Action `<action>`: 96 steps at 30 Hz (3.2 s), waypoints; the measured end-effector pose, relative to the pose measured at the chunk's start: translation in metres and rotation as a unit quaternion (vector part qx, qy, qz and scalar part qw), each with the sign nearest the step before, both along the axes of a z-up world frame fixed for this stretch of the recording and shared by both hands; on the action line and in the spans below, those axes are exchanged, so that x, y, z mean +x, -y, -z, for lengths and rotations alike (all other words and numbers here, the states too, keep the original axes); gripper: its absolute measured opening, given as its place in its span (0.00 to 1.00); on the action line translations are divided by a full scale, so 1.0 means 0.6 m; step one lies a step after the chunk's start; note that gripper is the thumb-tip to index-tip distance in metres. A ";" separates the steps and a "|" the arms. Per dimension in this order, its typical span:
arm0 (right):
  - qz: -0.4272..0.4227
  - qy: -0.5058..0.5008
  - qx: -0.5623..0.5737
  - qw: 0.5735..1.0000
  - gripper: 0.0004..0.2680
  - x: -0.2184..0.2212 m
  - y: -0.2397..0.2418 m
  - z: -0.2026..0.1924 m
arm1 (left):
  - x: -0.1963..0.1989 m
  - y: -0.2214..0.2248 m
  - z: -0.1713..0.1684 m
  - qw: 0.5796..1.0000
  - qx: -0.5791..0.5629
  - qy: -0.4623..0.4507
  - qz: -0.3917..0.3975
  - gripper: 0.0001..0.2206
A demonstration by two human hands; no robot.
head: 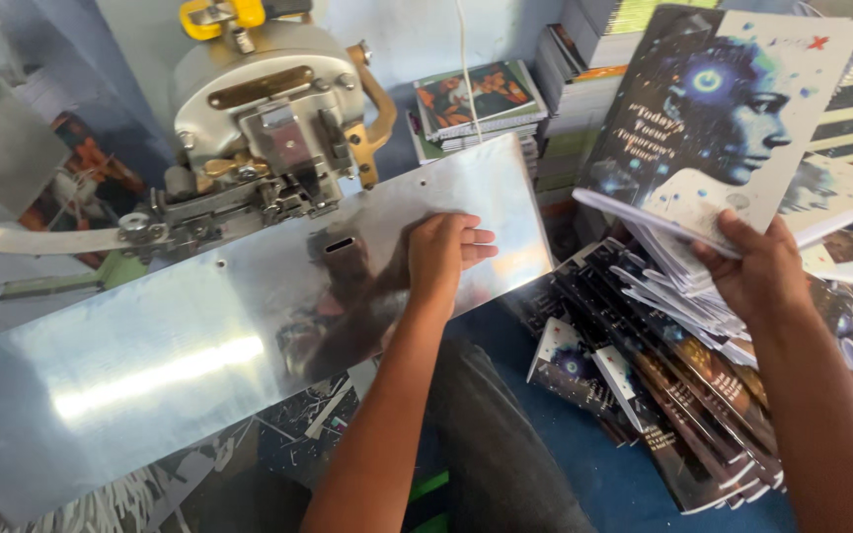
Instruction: The person repeatedly picks up book covers, aligns them on a metal plate, and feeds them through a binding machine. After each cycle, the person removes the bound book and places it on a growing stack to the right.
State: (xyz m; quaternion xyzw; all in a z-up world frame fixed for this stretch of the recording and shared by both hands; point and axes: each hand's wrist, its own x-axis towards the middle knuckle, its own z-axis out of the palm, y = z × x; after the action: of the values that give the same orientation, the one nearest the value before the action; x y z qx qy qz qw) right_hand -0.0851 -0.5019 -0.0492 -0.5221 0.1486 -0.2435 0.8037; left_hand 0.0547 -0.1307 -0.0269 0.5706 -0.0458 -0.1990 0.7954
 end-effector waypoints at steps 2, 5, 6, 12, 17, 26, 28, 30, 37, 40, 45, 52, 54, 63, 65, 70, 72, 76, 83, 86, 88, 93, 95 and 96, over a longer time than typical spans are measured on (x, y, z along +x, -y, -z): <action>0.009 0.014 -0.012 1.000 0.12 0.001 0.029 -0.005 | -0.007 -0.004 -0.014 0.999 0.019 -0.039 0.003 0.16; 0.054 0.017 -0.013 0.998 0.12 0.003 0.070 -0.007 | -0.013 0.000 -0.025 1.000 0.017 -0.017 -0.010 0.17; 0.073 0.016 -0.011 0.997 0.12 0.007 0.084 -0.007 | -0.013 0.001 -0.026 1.000 0.011 0.005 -0.018 0.17; 0.095 0.019 0.025 0.995 0.11 0.026 0.168 0.028 | -0.004 0.010 -0.008 0.999 -0.014 0.025 -0.037 0.15; 0.159 -0.018 0.088 0.983 0.13 0.056 0.228 0.090 | -0.003 0.012 -0.006 0.998 -0.028 0.029 -0.047 0.14; 0.173 -0.059 0.205 0.962 0.16 0.097 0.318 0.186 | -0.014 0.011 -0.019 0.997 -0.002 0.045 -0.057 0.14; 0.169 -0.073 0.223 0.957 0.16 0.098 0.318 0.201 | -0.012 0.013 -0.017 0.997 0.001 0.046 -0.059 0.14; 0.165 -0.091 0.227 0.956 0.15 0.093 0.315 0.218 | -0.011 0.015 -0.015 0.997 0.007 0.043 -0.061 0.14; 0.199 -0.348 -0.066 0.914 0.23 0.056 0.309 0.233 | -0.009 0.017 -0.009 0.997 0.003 0.041 -0.065 0.14; 0.180 -0.428 -0.163 0.870 0.29 0.039 0.291 0.218 | -0.009 0.018 -0.009 0.997 0.008 0.041 -0.067 0.14; 0.249 -0.495 -0.293 0.779 0.42 0.021 0.262 0.177 | -0.009 0.015 -0.009 0.997 0.002 0.042 -0.064 0.14; 0.362 -0.272 -0.229 0.862 0.34 0.049 0.274 0.117 | -0.007 0.013 0.002 0.997 -0.026 0.051 -0.058 0.13; 0.363 -0.177 -0.255 0.879 0.31 0.047 0.282 0.107 | -0.005 0.014 0.005 0.997 -0.034 0.048 -0.056 0.13; 0.312 -0.026 -0.348 0.884 0.22 0.113 0.333 0.077 | -0.007 0.013 0.010 0.997 -0.033 0.052 -0.046 0.11; 0.307 -0.005 -0.367 0.878 0.20 0.127 0.337 0.065 | -0.007 0.014 0.009 0.997 -0.026 0.050 -0.045 0.11; 0.313 0.050 -0.412 0.854 0.17 0.166 0.284 0.004 | -0.007 0.013 0.003 0.998 -0.029 0.035 -0.044 0.10; 0.284 0.033 -0.442 0.850 0.16 0.159 0.222 -0.024 | -0.009 0.013 -0.002 0.998 -0.031 0.032 -0.044 0.10; 0.177 -0.030 -0.466 0.866 0.17 0.146 0.062 -0.094 | -0.016 0.000 -0.015 0.999 -0.006 0.007 -0.039 0.13; -0.003 0.002 -0.548 0.836 0.14 0.140 -0.178 -0.155 | -0.036 -0.068 -0.010 0.995 0.053 0.020 -0.086 0.12; -0.047 0.091 -0.595 0.797 0.12 0.145 -0.249 -0.151 | -0.044 -0.107 -0.002 0.986 0.049 0.078 -0.139 0.11; -0.027 0.141 -0.639 0.756 0.12 0.152 -0.290 -0.144 | -0.051 -0.135 0.004 0.977 0.057 0.113 -0.171 0.10; -0.032 0.178 -0.680 0.711 0.14 0.163 -0.375 -0.124 | -0.076 -0.223 0.006 0.946 0.099 0.197 -0.238 0.08; -0.044 0.183 -0.678 0.711 0.13 0.162 -0.410 -0.119 | -0.086 -0.257 0.000 0.917 0.159 0.229 -0.287 0.07; -0.053 0.203 -0.681 0.701 0.13 0.162 -0.426 -0.120 | -0.091 -0.273 -0.005 0.899 0.189 0.244 -0.309 0.07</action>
State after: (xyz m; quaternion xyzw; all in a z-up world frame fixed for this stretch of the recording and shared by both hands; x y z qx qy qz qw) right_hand 0.0120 -0.2464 0.0225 -0.8721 -0.2523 -0.3358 0.2511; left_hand -0.0002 0.0330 -0.0238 0.7260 -0.0215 0.1979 0.6583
